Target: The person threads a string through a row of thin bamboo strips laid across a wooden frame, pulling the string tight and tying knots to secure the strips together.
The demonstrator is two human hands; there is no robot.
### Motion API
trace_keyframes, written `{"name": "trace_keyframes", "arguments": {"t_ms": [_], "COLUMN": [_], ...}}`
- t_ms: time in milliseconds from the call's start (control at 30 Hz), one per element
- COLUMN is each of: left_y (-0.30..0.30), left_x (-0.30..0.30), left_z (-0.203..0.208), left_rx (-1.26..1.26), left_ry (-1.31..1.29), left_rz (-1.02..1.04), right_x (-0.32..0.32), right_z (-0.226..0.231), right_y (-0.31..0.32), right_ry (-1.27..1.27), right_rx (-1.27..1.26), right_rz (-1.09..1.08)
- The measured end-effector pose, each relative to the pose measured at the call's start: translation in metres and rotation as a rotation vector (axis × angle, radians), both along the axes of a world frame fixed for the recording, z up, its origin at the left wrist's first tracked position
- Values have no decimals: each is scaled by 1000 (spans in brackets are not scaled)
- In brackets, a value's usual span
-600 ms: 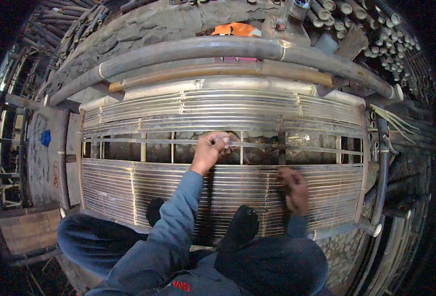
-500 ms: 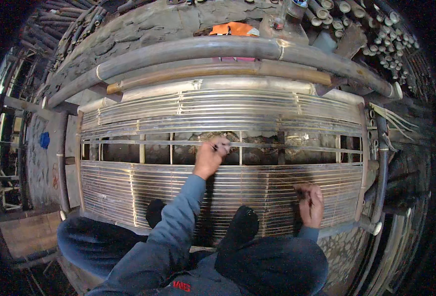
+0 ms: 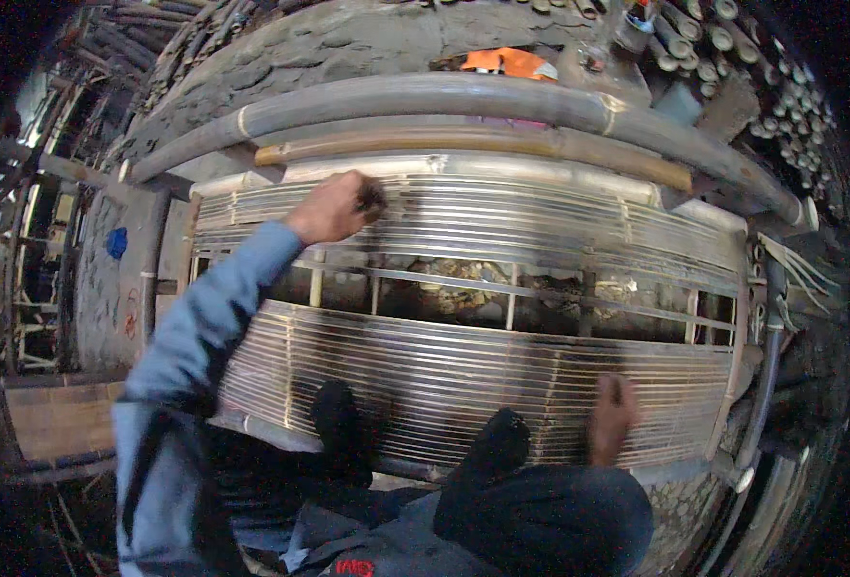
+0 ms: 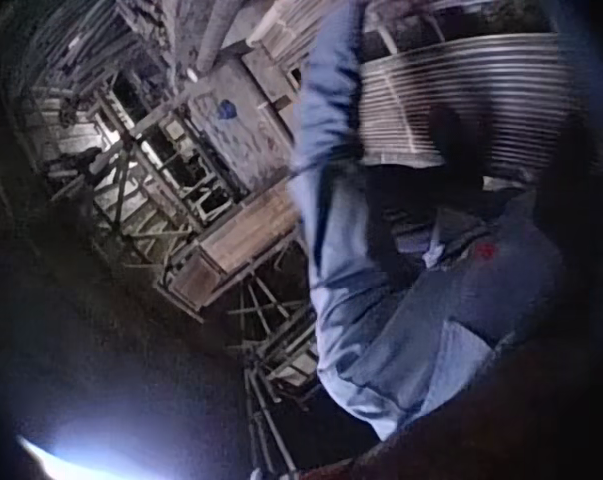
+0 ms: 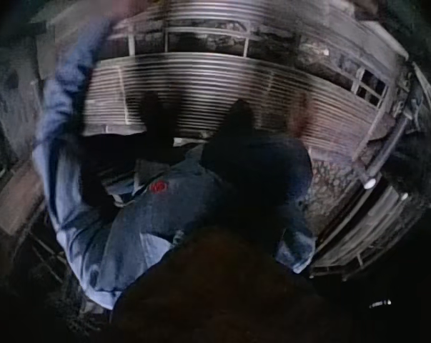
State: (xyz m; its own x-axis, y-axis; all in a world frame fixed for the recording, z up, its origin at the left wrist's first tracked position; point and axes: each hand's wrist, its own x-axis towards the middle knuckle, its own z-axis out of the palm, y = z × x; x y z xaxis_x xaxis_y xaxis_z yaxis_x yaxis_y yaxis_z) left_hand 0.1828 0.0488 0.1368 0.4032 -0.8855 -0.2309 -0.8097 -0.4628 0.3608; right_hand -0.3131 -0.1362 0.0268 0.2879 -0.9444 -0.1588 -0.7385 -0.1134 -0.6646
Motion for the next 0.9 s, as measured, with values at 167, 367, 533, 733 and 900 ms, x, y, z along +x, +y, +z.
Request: {"name": "trace_keyframes", "arguments": {"t_ms": [167, 367, 533, 733, 900], "left_y": [138, 276, 243, 225, 226], "left_x": [6, -109, -199, -203, -193], "left_z": [59, -46, -129, -152, -153], "left_rx": [120, 378, -129, -322, -256], "left_ry": [372, 711, 801, 895, 1132], "left_rz": [-132, 491, 445, 697, 915], "right_x": [132, 217, 234, 245, 255], "right_z": [-21, -47, -63, -56, -34], "right_y": [100, 198, 222, 226, 210], "right_ry": [-255, -56, 114, 234, 137], "right_rx": [88, -246, -399, -403, 157], "right_rz": [761, 1041, 1094, 1177, 1035]}}
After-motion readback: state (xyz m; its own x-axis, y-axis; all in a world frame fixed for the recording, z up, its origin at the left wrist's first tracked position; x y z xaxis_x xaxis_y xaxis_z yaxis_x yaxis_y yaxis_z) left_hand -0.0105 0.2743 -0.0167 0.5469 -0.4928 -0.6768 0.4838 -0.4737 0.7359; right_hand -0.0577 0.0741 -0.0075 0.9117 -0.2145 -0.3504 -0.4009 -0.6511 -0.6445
